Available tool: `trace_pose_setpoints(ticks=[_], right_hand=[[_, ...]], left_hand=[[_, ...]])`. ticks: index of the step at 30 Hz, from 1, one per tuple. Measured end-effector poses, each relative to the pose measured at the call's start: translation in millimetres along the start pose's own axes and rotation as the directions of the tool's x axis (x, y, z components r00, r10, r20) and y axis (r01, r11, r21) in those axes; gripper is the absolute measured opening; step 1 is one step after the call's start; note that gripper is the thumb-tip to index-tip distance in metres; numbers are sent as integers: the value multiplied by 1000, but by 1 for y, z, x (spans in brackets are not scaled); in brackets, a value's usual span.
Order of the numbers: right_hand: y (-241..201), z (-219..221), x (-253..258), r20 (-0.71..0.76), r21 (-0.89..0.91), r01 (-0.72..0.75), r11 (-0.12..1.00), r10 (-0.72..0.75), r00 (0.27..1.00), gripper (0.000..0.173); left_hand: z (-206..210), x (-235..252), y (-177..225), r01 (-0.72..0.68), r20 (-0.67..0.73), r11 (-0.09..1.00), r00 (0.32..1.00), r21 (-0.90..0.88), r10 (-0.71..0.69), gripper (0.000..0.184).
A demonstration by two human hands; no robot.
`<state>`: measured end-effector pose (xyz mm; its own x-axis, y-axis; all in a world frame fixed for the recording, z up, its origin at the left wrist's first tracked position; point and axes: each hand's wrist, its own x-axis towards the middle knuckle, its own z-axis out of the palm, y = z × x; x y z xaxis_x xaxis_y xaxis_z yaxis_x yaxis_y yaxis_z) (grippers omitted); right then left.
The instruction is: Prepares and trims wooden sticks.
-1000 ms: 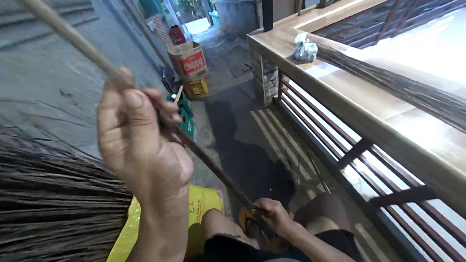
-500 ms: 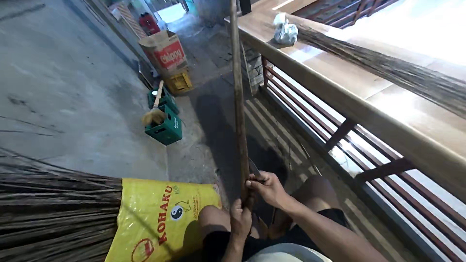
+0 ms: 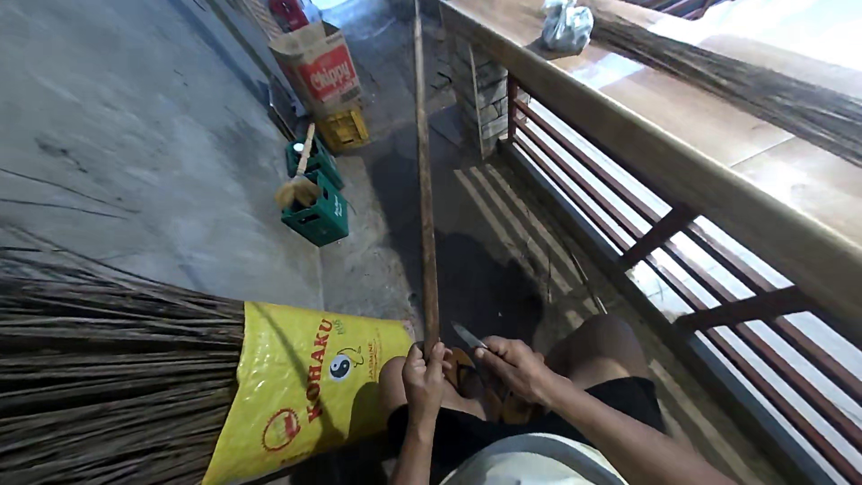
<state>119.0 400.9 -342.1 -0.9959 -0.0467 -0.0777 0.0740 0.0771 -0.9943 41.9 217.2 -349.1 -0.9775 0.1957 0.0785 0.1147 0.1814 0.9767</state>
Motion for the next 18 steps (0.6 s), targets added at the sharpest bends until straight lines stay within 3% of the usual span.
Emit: trace_pose_setpoints(ticks=[7, 18], right_hand=[[-8, 8, -5, 144, 27, -79, 996, 74, 987, 35], [-12, 12, -5, 191, 27, -191, 981, 182, 964, 35]], left_hand=[[-1, -5, -5, -45, -9, 999, 999, -1, 45, 9], [1, -7, -10, -72, -10, 997, 997, -13, 72, 9]])
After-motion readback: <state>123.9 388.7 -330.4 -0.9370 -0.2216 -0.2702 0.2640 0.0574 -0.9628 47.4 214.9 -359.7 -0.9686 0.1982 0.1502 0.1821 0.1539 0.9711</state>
